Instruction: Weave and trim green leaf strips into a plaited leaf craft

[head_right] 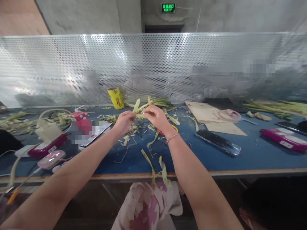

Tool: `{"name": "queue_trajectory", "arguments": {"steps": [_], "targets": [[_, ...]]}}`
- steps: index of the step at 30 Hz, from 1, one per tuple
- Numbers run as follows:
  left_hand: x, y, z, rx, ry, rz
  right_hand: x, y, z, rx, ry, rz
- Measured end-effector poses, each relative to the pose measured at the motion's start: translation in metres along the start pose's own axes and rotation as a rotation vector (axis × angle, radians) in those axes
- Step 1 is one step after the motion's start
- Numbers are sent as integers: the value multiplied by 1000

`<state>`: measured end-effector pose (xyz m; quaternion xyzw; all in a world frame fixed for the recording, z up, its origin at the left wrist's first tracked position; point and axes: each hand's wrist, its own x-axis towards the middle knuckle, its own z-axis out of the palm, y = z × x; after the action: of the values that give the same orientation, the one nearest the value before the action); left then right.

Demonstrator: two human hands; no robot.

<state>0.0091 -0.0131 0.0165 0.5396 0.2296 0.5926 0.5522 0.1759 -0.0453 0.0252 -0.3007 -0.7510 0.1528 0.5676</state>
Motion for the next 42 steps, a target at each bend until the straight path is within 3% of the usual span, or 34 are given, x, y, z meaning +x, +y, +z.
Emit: {"name": "queue_trajectory", "arguments": {"steps": [7, 11, 14, 19, 24, 28, 34, 42], "targets": [[-2, -3, 0, 59, -124, 6, 5, 6, -1, 42, 28, 169], [-2, -5, -1, 211, -201, 36, 5, 8, -2, 170, -61, 196], [1, -8, -4, 316, -180, 27, 6, 11, 0, 233, -21, 183], [6, -11, -7, 331, -27, 17, 6, 17, 4, 307, 110, 159], [8, -11, -11, 433, 55, -12, 3, 15, 2, 382, 2, 199], [7, -11, -11, 504, -2, -11, 3, 14, 3, 443, -58, 177], [1, -10, -5, 635, -117, -9, 6, 16, 13, 192, -46, 204], [-7, 0, 4, 707, -177, 50, 4, 15, 17, -169, -28, 90]]}}
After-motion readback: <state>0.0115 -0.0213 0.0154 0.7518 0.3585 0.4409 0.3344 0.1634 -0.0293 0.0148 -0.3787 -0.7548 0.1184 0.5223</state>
